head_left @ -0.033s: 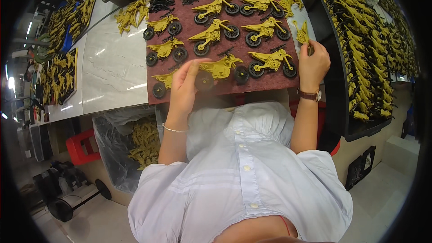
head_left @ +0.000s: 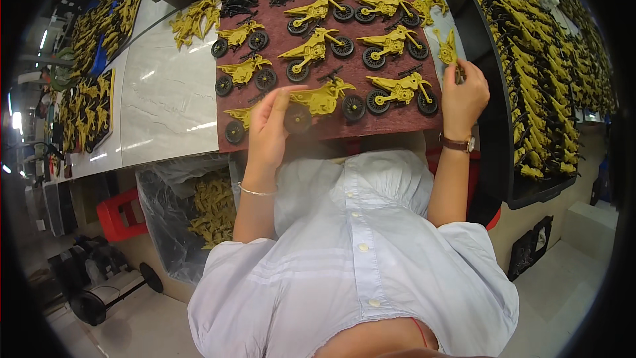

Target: The person assembles toy motorcycles by attaching wheels to motorcycle frames, stacks the finished motorcycles into a storage tray, and retrieves more motorcycle frame parts from a bin.

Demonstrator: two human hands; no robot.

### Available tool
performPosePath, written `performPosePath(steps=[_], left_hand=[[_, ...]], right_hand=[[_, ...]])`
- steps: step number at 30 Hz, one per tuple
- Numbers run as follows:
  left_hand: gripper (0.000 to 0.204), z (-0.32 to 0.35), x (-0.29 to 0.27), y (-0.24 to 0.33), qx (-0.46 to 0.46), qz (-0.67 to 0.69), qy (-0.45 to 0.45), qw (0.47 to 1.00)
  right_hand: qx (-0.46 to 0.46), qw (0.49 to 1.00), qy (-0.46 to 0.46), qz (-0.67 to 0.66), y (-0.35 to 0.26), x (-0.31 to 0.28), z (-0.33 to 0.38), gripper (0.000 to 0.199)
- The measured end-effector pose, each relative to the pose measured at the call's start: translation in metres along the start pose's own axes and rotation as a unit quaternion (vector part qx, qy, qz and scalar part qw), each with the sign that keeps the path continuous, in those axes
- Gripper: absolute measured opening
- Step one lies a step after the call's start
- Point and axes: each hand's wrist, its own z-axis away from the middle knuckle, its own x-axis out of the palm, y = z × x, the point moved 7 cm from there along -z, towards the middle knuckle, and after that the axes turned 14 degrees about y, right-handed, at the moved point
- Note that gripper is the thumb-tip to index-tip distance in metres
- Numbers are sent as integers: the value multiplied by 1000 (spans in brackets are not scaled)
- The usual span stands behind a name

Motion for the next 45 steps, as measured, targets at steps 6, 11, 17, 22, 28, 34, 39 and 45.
performPosePath(steps=[6, 11, 17, 22, 28, 34, 39, 45], left_hand=[[40, 0, -8, 0, -27, 94, 40, 994], [40, 0, 6, -3, -61, 146, -3, 987], [36, 6, 15, 0, -54, 173, -15, 983], [36, 5, 16, -4, -57, 186, -19, 981], [41, 4, 14, -9, -69, 210, -1, 975], [36, 10, 29, -3, -47, 144, -29, 988], [24, 11, 33, -2, 15, 61, -13, 998], [26, 14, 37, 1, 30, 40, -30, 998]], right_hand=[[50, 910, -65, -406, -65, -27, 0, 19], [-130, 872, -146, -449, -131, -42, 16, 24], [-164, 859, -172, -453, -140, -38, 23, 26], [-174, 857, -189, -446, -139, -35, 26, 27], [-176, 853, -199, -449, -138, -32, 28, 26], [-185, 854, -198, -444, -134, -33, 31, 28], [-189, 856, -196, -440, -130, -34, 33, 30], [-47, 877, -208, -430, -113, -36, 29, 25]])
